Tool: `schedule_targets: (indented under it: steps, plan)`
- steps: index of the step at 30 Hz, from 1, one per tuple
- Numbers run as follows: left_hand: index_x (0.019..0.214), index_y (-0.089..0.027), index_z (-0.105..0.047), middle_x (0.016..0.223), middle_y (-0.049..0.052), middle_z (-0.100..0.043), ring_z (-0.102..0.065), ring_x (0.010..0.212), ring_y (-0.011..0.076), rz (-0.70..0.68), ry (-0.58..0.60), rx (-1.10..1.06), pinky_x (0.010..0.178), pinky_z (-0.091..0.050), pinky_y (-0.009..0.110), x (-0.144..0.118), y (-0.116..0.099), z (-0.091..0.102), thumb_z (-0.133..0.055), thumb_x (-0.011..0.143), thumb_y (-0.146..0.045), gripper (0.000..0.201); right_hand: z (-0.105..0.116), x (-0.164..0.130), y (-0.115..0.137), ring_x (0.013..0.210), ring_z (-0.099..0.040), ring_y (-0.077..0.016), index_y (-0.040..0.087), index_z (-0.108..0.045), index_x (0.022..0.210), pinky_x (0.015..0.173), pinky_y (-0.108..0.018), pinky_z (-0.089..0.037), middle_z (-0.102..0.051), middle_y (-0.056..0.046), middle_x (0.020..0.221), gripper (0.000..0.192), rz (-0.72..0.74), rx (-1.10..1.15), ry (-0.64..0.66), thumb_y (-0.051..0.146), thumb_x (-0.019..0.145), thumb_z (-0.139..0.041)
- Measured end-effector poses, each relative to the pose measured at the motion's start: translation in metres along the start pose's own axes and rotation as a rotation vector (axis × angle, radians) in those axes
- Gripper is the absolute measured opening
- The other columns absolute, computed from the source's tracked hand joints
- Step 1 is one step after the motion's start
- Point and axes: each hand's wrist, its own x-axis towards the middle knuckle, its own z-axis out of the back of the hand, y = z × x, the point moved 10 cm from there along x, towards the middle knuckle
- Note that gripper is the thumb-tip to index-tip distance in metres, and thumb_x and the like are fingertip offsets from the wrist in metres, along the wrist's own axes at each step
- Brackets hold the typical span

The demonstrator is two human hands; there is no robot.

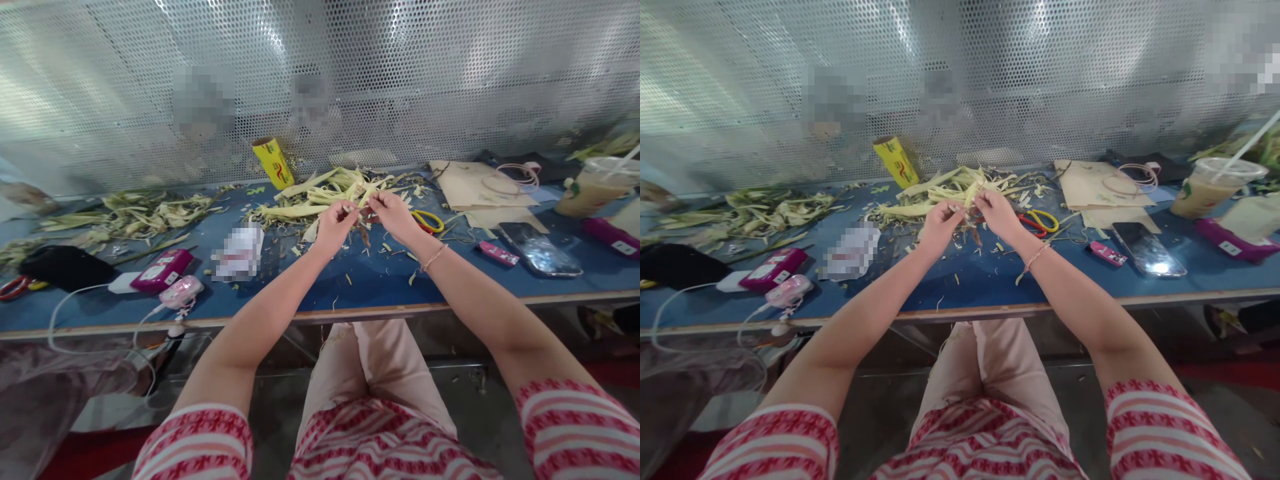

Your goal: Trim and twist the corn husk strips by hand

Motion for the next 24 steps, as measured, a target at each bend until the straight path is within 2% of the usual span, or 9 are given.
schedule_targets:
  steps: [5,11,17,24]
  plan:
    - [0.072,-0.017,-0.059,0.057,-0.005,-0.056,-0.052,0.054,0.0073,0.07,-0.005,-0.164,0.058,-0.043,0.022,0.002,0.011,-0.002,-0.066,0.074,-0.017,0.008,-0.002,-0.001,-0.006,0.07,-0.059,-0.0162,0.022,-0.052,0.073,0.063,-0.031,-0.052,-0.058,-0.003,0.074,0.022,-0.038,0.021,-0.015,0.039,0.083,-0.062]
    - [0.069,-0.016,-0.058,0.057,-0.005,-0.055,-0.05,0.052,0.0058,0.127,0.003,-0.311,0.057,-0.043,0.021,0.004,0.021,-0.006,-0.069,0.073,-0.017,0.011,0.001,-0.001,-0.007,0.067,-0.057,-0.015,0.021,-0.053,0.073,0.06,-0.03,-0.051,-0.057,-0.003,0.074,0.021,-0.049,0.028,-0.044,0.036,0.084,-0.062]
    - [0.07,-0.016,-0.057,0.061,-0.005,-0.055,-0.05,0.055,0.0054,0.153,-0.008,-0.383,0.06,-0.047,0.022,0.005,0.025,-0.004,-0.072,0.073,-0.02,0.016,0.002,-0.001,-0.009,0.065,-0.055,-0.0134,0.021,-0.053,0.074,0.06,-0.031,-0.051,-0.057,-0.003,0.076,0.016,-0.075,0.04,-0.059,0.029,0.085,-0.059]
    - [0.07,-0.016,-0.058,0.064,-0.004,-0.056,-0.051,0.057,0.0059,0.187,0.023,-0.424,0.062,-0.048,0.023,0.005,0.026,-0.009,-0.073,0.073,-0.021,0.016,-0.003,0.0,-0.014,0.072,-0.057,-0.016,0.022,-0.05,0.076,0.063,-0.033,-0.053,-0.057,-0.003,0.079,0.018,-0.095,0.077,-0.033,0.035,0.085,-0.058]
